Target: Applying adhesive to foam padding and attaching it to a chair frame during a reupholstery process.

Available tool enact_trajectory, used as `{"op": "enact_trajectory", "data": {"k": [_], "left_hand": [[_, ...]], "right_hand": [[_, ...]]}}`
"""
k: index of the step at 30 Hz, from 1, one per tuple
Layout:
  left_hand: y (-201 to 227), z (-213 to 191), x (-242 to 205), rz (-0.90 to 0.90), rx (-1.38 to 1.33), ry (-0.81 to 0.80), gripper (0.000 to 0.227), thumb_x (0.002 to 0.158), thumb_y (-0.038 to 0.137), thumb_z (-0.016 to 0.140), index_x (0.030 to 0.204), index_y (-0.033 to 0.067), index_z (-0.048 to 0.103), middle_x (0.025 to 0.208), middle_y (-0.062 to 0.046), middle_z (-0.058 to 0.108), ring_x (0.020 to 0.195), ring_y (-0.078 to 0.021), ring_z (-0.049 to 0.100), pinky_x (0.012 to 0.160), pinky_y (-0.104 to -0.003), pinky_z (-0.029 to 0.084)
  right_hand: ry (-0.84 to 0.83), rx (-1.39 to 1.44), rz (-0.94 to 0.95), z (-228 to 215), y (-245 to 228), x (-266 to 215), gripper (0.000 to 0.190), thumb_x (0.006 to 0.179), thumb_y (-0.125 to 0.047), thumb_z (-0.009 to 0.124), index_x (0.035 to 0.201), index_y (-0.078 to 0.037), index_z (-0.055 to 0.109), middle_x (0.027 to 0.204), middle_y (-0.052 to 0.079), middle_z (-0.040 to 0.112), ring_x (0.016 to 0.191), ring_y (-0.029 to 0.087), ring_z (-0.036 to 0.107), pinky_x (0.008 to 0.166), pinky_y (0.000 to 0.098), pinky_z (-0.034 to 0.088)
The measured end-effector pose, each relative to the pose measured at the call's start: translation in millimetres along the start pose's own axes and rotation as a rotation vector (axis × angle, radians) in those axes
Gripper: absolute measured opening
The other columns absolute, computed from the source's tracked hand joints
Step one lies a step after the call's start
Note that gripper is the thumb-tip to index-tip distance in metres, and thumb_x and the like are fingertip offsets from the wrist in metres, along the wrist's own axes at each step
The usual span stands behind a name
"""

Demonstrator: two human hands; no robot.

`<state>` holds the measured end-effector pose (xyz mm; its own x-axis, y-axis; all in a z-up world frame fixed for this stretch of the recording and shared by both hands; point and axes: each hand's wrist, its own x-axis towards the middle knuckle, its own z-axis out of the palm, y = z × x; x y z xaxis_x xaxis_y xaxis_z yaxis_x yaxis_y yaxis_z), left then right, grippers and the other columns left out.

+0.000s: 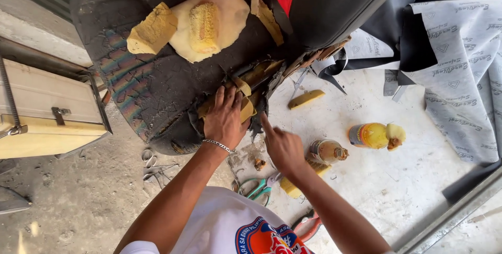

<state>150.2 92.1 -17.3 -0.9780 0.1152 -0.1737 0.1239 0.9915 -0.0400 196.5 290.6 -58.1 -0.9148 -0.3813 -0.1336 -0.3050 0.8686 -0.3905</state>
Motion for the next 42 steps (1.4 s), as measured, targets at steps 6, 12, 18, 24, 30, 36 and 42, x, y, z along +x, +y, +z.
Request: {"op": "enact_trajectory", "data": {"k": [6, 12, 18, 24, 30, 36, 42], "left_hand": [[-5.1, 0.7, 2.1, -0.008, -0.064, 0.057, 0.086, 0.083, 0.055, 0.077, 0.156, 0.0133, 0.06, 0.172, -0.014, 0.049, 0.158, -0.0392, 0.04, 0.11, -0.052, 0.055], [-8.8, 17.1, 5.6, 0.009, -0.097, 0.097, 0.076, 0.082, 0.054, 0.075, 0.147, 0.0142, 0.064, 0.17, -0.014, 0.054, 0.158, -0.0385, 0.04, 0.116, -0.054, 0.044], [-5.9, 6.6, 2.6, 0.006, -0.09, 0.027, 0.075, 0.085, 0.056, 0.073, 0.148, 0.015, 0.068, 0.173, -0.012, 0.052, 0.161, -0.037, 0.038, 0.117, -0.053, 0.041], [-11.4, 8.4, 11.0, -0.008, -0.099, -0.059, 0.083, 0.087, 0.064, 0.072, 0.156, 0.0188, 0.067, 0.177, -0.008, 0.049, 0.164, -0.035, 0.034, 0.12, -0.052, 0.041], [-8.1, 2.4, 5.5, 0.001, -0.088, -0.028, 0.084, 0.087, 0.067, 0.076, 0.155, 0.0188, 0.069, 0.174, -0.011, 0.051, 0.165, -0.0401, 0.033, 0.121, -0.056, 0.039], [-13.4, 27.0, 12.4, 0.011, -0.099, 0.014, 0.081, 0.084, 0.066, 0.077, 0.149, 0.0185, 0.072, 0.171, -0.009, 0.051, 0.161, -0.0359, 0.037, 0.118, -0.052, 0.041], [-11.4, 9.1, 9.1, -0.026, -0.13, -0.019, 0.084, 0.081, 0.067, 0.082, 0.151, 0.0238, 0.067, 0.176, -0.015, 0.043, 0.165, -0.0373, 0.034, 0.124, -0.056, 0.037]], "right_hand": [[0.14, 0.011, -0.131, -20.9, 10.7, -50.2, 0.067, 0.103, -0.009, 0.061, 0.169, -0.011, 0.053, 0.064, 0.01, 0.076, 0.044, 0.025, 0.063, 0.043, 0.0345, 0.048], [0.109, -0.079, -0.139, -42.9, 15.1, -68.0, 0.058, 0.102, -0.008, 0.063, 0.16, -0.012, 0.063, 0.068, 0.01, 0.079, 0.045, 0.028, 0.068, 0.042, 0.0374, 0.052], [-0.023, -0.145, -0.099, -34.0, 9.4, -23.6, 0.05, 0.107, -0.012, 0.052, 0.156, -0.014, 0.059, 0.062, 0.006, 0.076, 0.045, 0.023, 0.068, 0.045, 0.039, 0.052], [0.018, -0.321, -0.119, 28.8, 7.8, 37.8, 0.045, 0.099, -0.013, 0.055, 0.144, -0.008, 0.055, 0.063, 0.006, 0.074, 0.048, 0.024, 0.07, 0.049, 0.0418, 0.054], [-0.164, -0.467, -0.072, -5.2, -0.7, 7.7, 0.047, 0.099, -0.014, 0.051, 0.145, -0.005, 0.059, 0.076, 0.008, 0.084, 0.067, 0.026, 0.083, 0.059, 0.0418, 0.062], [-0.108, -0.357, -0.037, -15.5, -23.8, 48.3, 0.037, 0.103, -0.014, 0.049, 0.137, -0.007, 0.061, 0.077, 0.011, 0.082, 0.069, 0.033, 0.082, 0.06, 0.0479, 0.062], [-0.156, -0.39, -0.01, -11.9, -20.2, 45.0, 0.036, 0.102, -0.015, 0.05, 0.137, -0.012, 0.058, 0.084, 0.011, 0.084, 0.078, 0.033, 0.085, 0.066, 0.0472, 0.065]]}}
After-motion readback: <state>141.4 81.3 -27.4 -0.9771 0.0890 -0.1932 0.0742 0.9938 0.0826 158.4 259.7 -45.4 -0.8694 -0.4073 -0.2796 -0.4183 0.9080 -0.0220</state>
